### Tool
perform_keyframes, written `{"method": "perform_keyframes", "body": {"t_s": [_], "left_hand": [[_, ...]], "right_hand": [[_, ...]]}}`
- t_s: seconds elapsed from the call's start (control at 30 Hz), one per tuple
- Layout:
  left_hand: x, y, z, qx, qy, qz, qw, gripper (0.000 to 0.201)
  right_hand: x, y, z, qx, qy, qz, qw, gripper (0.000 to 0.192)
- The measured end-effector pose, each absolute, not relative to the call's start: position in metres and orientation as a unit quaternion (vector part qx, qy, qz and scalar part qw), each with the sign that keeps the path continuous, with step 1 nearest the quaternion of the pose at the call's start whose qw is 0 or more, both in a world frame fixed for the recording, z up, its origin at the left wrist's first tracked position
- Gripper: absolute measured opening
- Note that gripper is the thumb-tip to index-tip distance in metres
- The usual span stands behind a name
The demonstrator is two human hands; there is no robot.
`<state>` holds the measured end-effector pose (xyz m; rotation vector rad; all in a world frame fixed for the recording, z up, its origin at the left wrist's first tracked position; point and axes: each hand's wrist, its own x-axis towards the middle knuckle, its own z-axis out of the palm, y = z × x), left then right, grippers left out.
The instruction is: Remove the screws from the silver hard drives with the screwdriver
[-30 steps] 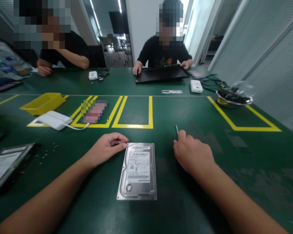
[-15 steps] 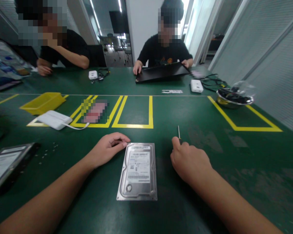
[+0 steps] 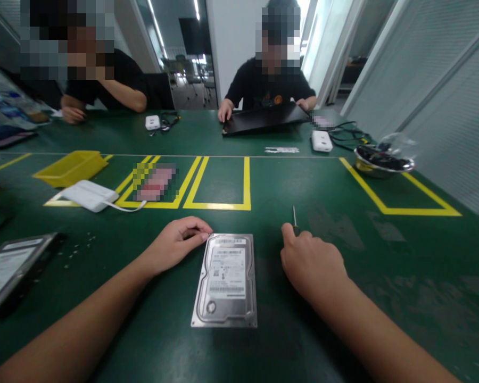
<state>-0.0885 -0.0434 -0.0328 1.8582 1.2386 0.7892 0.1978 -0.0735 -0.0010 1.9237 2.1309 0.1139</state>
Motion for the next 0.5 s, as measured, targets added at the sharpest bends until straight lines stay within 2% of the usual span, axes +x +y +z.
{"method": "perform_keyframes", "body": {"t_s": [0.23,0.5], "left_hand": [[-0.091,-0.044,-0.037,0.697,0.489,0.322,0.414,0.021],[-0.089,-0.053,-0.036,0.715,0.515,0.327,0.341,0.036]], "right_hand": [[0.196,-0.073,0.018,0.668,0.72,0.178,0.06,0.021],[0.197,-0.078,0.032,0.661,0.715,0.227,-0.025,0.02]]}}
